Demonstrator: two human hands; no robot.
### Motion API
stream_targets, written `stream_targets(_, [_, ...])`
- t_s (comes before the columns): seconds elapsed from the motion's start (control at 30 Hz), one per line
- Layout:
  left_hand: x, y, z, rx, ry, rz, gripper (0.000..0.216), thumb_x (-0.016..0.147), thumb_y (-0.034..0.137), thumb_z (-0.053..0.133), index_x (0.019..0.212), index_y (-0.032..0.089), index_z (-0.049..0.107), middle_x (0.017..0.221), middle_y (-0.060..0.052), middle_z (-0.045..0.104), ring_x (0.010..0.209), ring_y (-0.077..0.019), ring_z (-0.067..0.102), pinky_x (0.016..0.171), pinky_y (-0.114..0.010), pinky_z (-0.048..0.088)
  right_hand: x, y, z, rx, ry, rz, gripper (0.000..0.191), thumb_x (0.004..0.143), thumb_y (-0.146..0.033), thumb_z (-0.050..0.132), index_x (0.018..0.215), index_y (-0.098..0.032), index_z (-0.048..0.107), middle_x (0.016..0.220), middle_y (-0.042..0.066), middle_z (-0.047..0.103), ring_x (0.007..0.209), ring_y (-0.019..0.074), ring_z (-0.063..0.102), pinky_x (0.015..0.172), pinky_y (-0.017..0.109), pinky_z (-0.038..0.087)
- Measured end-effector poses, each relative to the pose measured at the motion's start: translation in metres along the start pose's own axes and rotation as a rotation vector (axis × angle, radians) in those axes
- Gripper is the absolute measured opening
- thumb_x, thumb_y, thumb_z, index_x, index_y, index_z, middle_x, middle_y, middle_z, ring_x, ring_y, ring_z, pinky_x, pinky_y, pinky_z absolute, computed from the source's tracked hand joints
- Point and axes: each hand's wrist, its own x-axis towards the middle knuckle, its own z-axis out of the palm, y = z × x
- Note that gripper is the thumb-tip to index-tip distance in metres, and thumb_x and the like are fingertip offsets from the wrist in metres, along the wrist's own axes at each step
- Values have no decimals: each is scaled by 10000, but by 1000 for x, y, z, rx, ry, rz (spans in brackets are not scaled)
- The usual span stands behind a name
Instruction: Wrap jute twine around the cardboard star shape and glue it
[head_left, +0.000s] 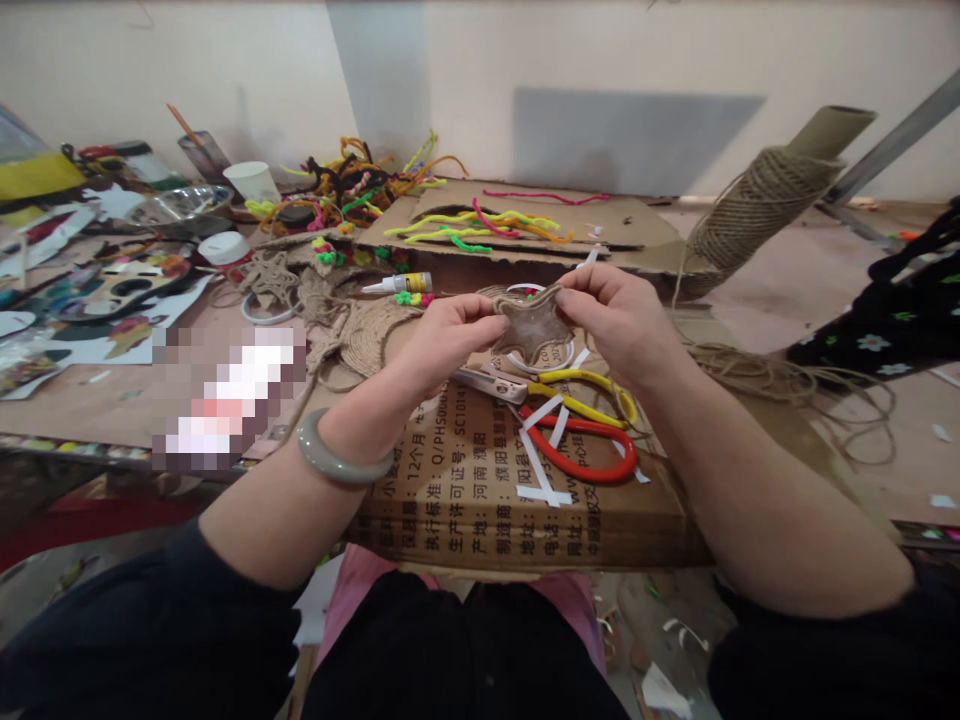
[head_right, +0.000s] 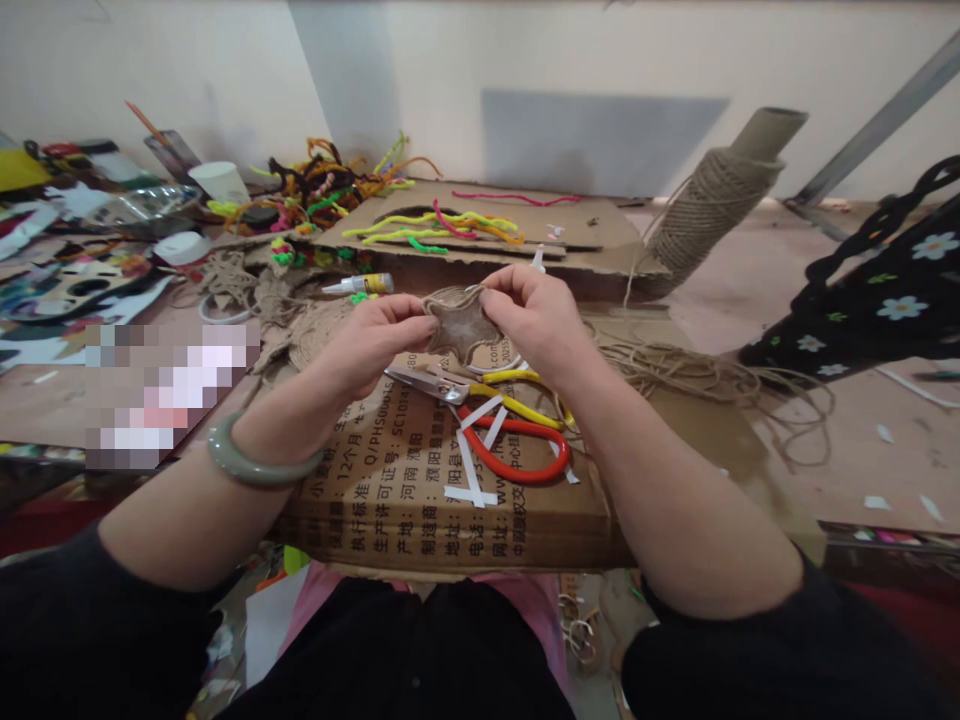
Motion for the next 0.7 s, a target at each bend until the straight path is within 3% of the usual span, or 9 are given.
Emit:
stream_targets(0.13, [1,0,1,-34,13,-11,194,708,315,721,715,135,650,627,32,542,573,-63,430,583,-230,349,0,-2,1,25,25,36,59,717,-122,611,687,-172,614,596,-34,559,546,81,458,551,257,355])
stream_targets(0.4, [2,0,1,-38,59,29,148,736,213,683,643,132,601,577,36,512,551,-57,430,561,-213,338,-1,1,1,-3,-29,21,46,730,-149,612,695,-174,626,596,-29,571,546,85,459,563,268,357])
stream_targets(0.7, [1,0,2,-36,65,37,221,732,287,738,628,137,615,579,30,528,549,-58,441,561,-211,371,-1,1,3,-4,-29,42,76,730,-122,602,678,-174,618,586,-29,566,538,83,457,549,261,350])
